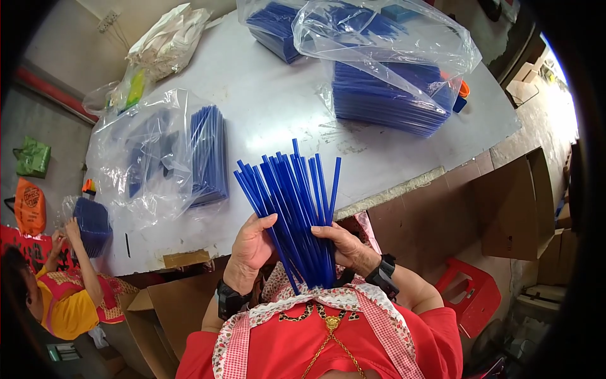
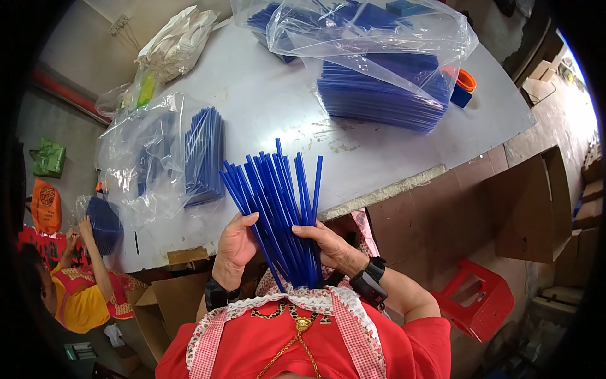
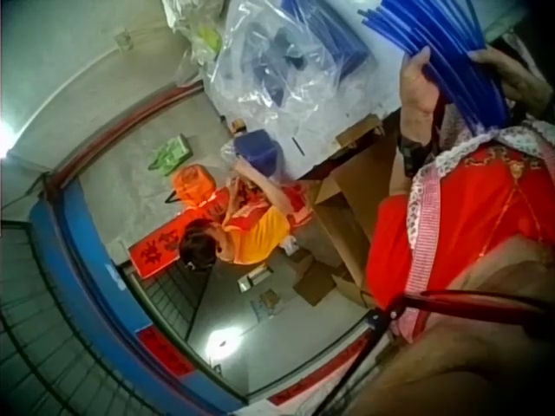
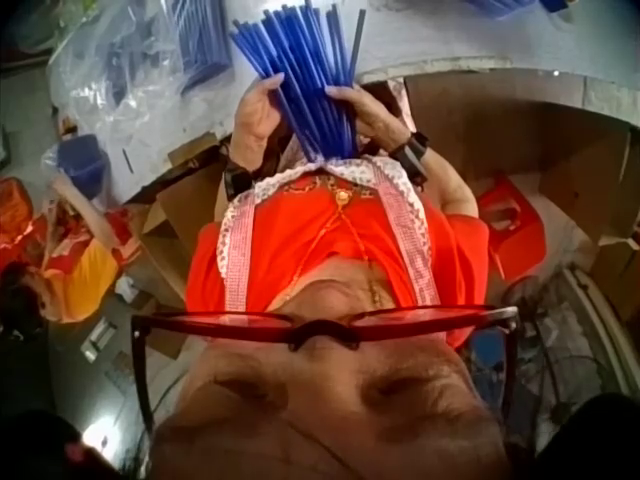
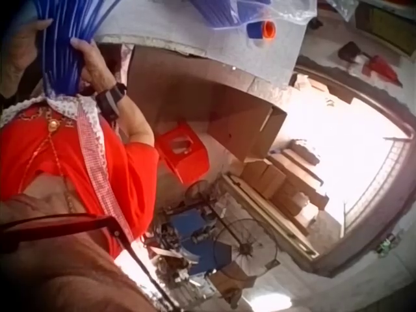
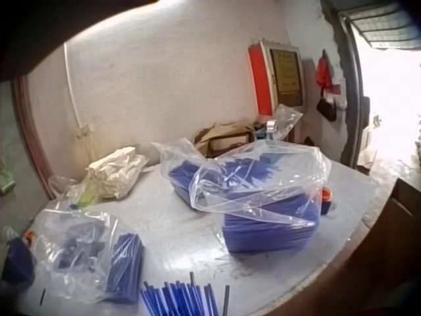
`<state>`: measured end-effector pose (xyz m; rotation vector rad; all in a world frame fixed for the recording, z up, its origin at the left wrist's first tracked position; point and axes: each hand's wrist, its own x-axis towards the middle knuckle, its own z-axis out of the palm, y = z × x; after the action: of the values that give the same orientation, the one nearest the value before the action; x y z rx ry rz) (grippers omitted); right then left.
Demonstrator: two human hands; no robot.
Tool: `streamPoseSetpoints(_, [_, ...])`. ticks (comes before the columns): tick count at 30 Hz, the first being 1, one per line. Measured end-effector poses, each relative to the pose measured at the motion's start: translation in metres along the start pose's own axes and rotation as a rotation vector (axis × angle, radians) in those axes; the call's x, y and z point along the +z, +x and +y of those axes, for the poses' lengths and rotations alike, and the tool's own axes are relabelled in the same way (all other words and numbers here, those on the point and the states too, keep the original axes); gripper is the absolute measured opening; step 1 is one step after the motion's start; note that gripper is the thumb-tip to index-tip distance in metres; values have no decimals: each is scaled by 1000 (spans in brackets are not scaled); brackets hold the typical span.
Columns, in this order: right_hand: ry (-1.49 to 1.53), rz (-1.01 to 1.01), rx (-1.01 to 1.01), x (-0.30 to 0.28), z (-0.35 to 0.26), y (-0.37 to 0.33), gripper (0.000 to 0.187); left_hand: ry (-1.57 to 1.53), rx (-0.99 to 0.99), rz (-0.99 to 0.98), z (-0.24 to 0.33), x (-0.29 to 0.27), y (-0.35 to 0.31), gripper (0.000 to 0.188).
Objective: The person gathers blue plastic straws by hand, aligns them into a bundle, and slides the bundle into a clear plastic bag. They then set the filled bag aside and repeat the process with another set of straws.
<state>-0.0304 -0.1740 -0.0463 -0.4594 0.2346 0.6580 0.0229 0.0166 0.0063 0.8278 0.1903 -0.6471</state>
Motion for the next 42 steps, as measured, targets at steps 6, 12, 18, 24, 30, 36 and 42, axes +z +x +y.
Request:
streamPoseSetpoints(6, [25, -10, 6, -1, -1, 0, 52, -30, 15, -16, 0, -4, -2, 38])
streamPoseSetpoints(12, [34, -6, 1, -3, -2, 2, 53, -43, 21, -34, 2, -12, -4, 38])
streamPoseSetpoints(18, [47, 0, -7, -1, -3, 0, 54, -130, 4, -34, 2, -16, -5, 40])
streamPoseSetpoints(24, [45, 7, -14, -1, -3, -2, 55, -84, 14, -101, 2, -18, -4, 50])
streamPoseSetpoints(30, [-222, 17, -134, 16, -2, 2, 64, -28, 99, -11, -7, -5, -3, 49])
streamPoseSetpoints(36, [-1670, 198, -394, 53, -11, 12, 75, 307, 366, 167, -30, 27, -3, 41])
streamPoseSetpoints(42, [-1270, -14, -480, 35, -11, 11, 78, 160, 173, 116, -8, -1, 13, 39])
